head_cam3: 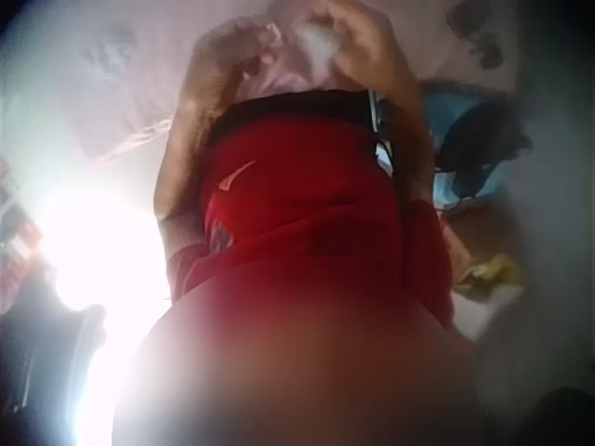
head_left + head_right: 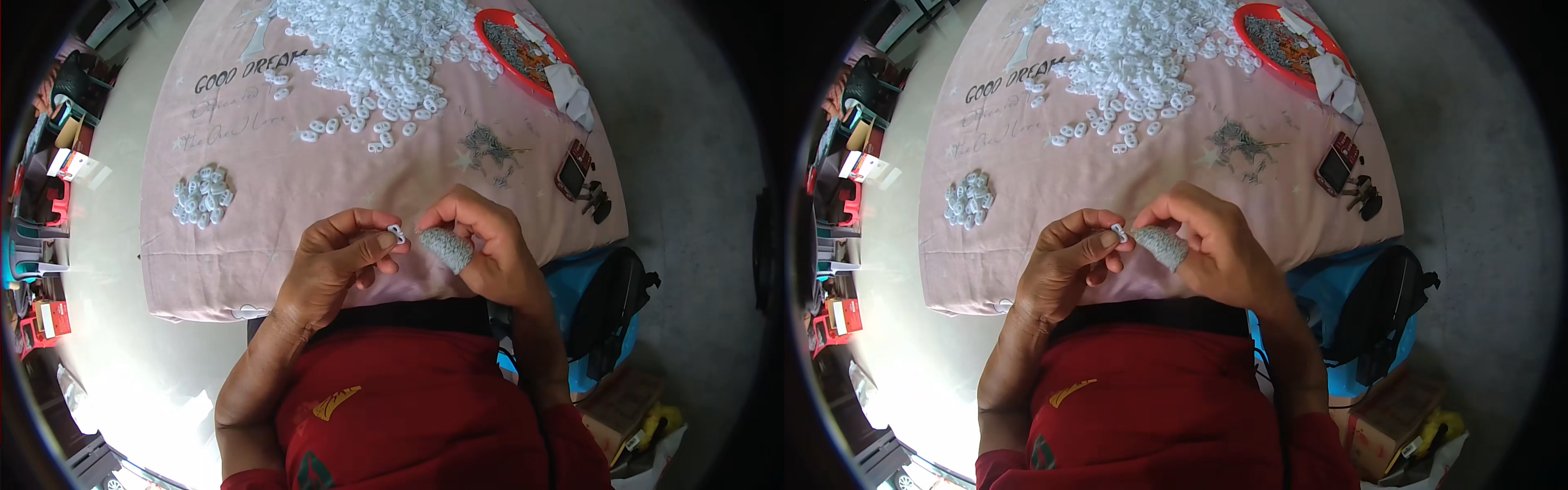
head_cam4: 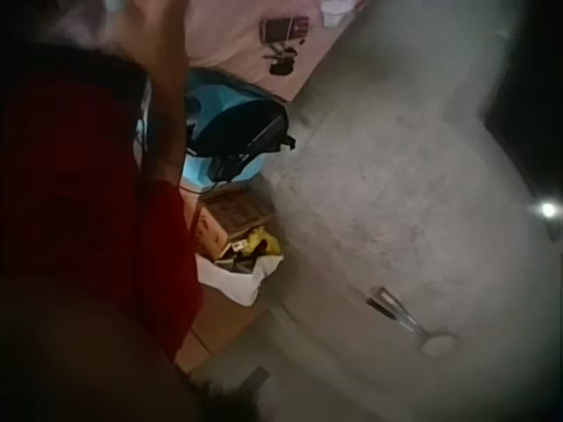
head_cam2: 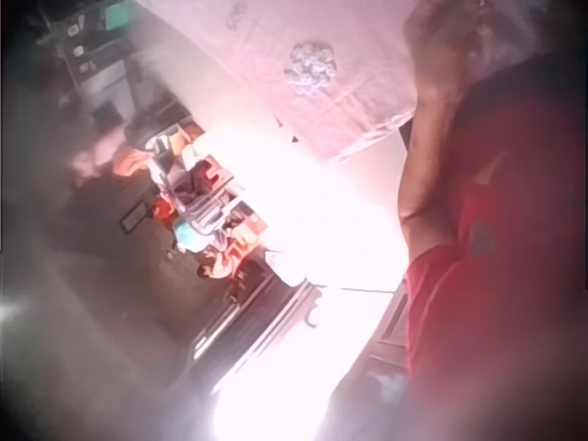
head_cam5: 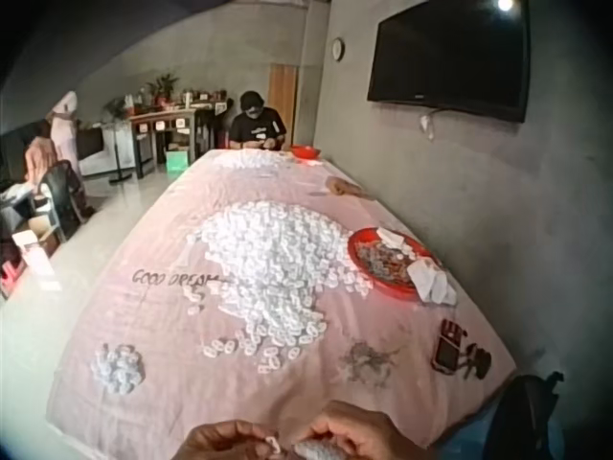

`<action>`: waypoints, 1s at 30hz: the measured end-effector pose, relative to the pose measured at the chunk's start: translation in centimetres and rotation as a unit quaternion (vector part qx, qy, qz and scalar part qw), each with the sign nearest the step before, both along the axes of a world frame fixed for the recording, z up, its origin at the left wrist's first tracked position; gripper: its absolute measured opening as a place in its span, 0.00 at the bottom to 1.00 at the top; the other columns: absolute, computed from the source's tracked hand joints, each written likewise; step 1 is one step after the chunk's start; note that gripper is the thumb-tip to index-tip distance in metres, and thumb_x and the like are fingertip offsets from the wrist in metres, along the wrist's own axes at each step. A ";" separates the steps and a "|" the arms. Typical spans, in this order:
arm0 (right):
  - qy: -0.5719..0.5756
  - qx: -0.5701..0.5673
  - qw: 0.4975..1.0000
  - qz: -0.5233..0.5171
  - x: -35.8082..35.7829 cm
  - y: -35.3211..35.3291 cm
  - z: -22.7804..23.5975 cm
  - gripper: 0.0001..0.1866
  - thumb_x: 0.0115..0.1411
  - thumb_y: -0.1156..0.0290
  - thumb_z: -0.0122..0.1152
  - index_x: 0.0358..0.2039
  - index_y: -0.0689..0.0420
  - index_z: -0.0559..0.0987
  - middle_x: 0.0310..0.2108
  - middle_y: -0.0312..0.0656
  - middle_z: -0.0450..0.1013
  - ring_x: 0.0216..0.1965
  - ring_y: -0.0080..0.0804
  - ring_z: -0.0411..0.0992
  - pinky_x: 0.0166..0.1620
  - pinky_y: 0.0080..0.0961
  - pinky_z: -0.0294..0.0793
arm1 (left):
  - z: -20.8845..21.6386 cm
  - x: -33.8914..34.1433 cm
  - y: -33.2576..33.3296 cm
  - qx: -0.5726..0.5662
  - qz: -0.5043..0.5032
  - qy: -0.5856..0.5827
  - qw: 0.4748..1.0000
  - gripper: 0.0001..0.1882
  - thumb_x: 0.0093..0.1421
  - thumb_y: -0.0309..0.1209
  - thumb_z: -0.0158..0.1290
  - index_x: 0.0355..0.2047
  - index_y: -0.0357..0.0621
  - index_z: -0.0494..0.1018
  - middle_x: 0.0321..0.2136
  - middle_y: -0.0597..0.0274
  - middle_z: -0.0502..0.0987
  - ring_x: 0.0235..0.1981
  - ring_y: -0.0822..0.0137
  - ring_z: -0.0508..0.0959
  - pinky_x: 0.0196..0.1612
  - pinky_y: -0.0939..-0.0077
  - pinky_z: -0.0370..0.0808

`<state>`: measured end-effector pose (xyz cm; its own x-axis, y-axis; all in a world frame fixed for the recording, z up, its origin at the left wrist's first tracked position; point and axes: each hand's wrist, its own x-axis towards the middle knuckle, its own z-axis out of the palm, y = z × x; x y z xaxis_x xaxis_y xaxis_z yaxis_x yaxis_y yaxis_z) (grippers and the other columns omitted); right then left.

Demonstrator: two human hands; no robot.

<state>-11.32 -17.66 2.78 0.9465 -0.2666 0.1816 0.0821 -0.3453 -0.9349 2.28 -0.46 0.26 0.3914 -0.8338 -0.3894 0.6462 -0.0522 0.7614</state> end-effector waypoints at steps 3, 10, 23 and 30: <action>-0.007 0.003 1.000 -0.002 0.2 1.0 0.1 0.12 0.52 0.85 0.52 0.38 0.64 0.77 0.32 0.35 0.69 0.25 0.16 0.60 0.30 0.16 0.60 | 0.1 -0.2 0.7 -0.013 -0.012 -0.005 1.000 0.09 0.63 0.27 0.58 0.43 0.40 0.76 0.33 0.61 0.82 0.28 0.78 0.79 0.24 0.89 0.68; 0.007 -0.048 0.999 0.024 0.2 1.5 0.6 0.13 0.50 0.86 0.52 0.37 0.63 0.77 0.32 0.37 0.69 0.25 0.17 0.61 0.28 0.17 0.60 | 0.0 -0.8 1.5 -0.032 -0.009 0.016 0.999 0.10 0.63 0.28 0.58 0.43 0.39 0.75 0.33 0.60 0.82 0.27 0.79 0.79 0.23 0.89 0.68; -0.017 -0.112 0.994 0.004 0.3 2.4 0.7 0.10 0.52 0.86 0.56 0.35 0.62 0.77 0.32 0.38 0.72 0.24 0.19 0.64 0.25 0.17 0.61 | 0.3 -1.1 2.1 -0.024 0.004 -0.015 1.000 0.09 0.63 0.28 0.59 0.43 0.40 0.78 0.32 0.64 0.82 0.28 0.81 0.79 0.25 0.90 0.69; -0.026 -0.173 0.984 0.000 0.1 2.3 0.9 0.10 0.50 0.85 0.60 0.34 0.62 0.77 0.32 0.40 0.73 0.27 0.23 0.70 0.27 0.20 0.67 | 0.5 -1.5 2.3 -0.016 0.024 -0.043 0.999 0.09 0.62 0.27 0.59 0.43 0.40 0.78 0.32 0.67 0.82 0.28 0.81 0.79 0.25 0.90 0.69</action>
